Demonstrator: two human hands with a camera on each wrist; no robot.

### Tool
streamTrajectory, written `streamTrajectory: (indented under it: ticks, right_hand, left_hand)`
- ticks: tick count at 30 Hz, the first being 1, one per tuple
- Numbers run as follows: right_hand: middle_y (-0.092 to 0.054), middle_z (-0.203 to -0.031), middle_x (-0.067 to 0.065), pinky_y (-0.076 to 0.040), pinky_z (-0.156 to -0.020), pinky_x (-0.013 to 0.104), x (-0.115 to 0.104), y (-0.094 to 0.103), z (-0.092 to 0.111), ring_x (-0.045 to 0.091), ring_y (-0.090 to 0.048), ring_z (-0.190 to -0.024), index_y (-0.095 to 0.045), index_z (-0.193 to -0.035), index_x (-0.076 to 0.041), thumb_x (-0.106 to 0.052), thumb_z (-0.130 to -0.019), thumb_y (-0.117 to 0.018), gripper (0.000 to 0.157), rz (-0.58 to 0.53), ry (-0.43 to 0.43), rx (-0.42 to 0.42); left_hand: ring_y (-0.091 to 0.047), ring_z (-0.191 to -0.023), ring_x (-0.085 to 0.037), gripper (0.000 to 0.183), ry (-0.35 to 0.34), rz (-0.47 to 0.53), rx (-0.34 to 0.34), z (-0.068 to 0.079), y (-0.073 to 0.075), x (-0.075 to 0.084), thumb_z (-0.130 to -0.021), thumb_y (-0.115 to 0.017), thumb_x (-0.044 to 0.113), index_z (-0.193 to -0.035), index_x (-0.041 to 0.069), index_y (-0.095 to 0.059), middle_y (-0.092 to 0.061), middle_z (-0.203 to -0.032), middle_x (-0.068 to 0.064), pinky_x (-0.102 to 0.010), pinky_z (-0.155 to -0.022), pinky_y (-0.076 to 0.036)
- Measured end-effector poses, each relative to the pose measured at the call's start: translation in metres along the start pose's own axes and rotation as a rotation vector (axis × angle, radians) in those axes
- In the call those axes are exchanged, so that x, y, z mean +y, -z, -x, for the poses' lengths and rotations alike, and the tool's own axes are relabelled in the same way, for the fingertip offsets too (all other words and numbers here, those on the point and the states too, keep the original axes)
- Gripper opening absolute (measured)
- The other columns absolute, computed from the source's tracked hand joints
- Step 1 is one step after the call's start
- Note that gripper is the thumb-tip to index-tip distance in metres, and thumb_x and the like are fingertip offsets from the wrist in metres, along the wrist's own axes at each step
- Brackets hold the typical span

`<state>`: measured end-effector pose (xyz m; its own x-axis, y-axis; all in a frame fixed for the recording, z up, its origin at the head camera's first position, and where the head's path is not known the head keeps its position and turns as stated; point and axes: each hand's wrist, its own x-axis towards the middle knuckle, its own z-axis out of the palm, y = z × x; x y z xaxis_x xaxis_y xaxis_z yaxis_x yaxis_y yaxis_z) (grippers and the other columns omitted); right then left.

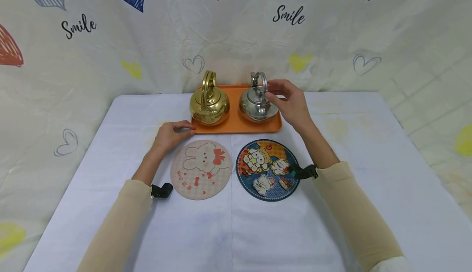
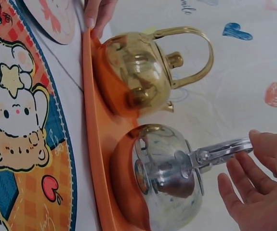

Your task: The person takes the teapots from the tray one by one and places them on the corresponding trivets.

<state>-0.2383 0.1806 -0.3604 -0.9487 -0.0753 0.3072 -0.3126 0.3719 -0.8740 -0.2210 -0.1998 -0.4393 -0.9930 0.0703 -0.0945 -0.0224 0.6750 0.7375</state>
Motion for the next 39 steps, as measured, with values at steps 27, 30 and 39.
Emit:
streamTrajectory:
  ticks: [27, 30, 39]
  right_hand:
    - [-0.076, -0.118, 0.006, -0.058, -0.088, 0.015, 0.006, -0.017, -0.011, 0.008, -0.069, -0.106, -0.065, -0.136, -0.001, -0.006, -0.099, -0.069, 0.037, -0.247, -0.166, -0.086]
    - [-0.076, -0.115, 0.003, -0.059, -0.091, 0.016, 0.007, -0.018, -0.011, 0.007, -0.072, -0.104, -0.063, -0.137, 0.002, -0.004, -0.1, -0.067, 0.038, -0.292, -0.174, -0.097]
    - [-0.079, -0.104, -0.003, -0.061, -0.09, 0.019, 0.009, -0.016, -0.009, 0.009, -0.077, -0.097, -0.064, -0.132, 0.005, -0.004, -0.1, -0.068, 0.034, -0.433, -0.163, -0.098]
  left_hand:
    - [-0.05, -0.148, -0.032, 0.031, 0.018, 0.029, -0.006, 0.001, 0.001, 0.0, -0.096, -0.076, 0.028, -0.124, 0.014, -0.077, -0.064, -0.147, -0.011, -0.049, -0.13, -0.032]
    - [-0.049, -0.149, -0.033, 0.031, 0.022, 0.026, -0.004, 0.0, 0.001, 0.0, -0.096, -0.076, 0.028, -0.124, 0.014, -0.077, -0.064, -0.147, -0.011, -0.05, -0.13, -0.032]
    - [-0.05, -0.148, -0.032, 0.03, 0.008, 0.036, -0.001, -0.002, -0.001, -0.001, -0.097, -0.076, 0.028, -0.123, 0.013, -0.078, -0.064, -0.147, -0.011, -0.049, -0.13, -0.032]
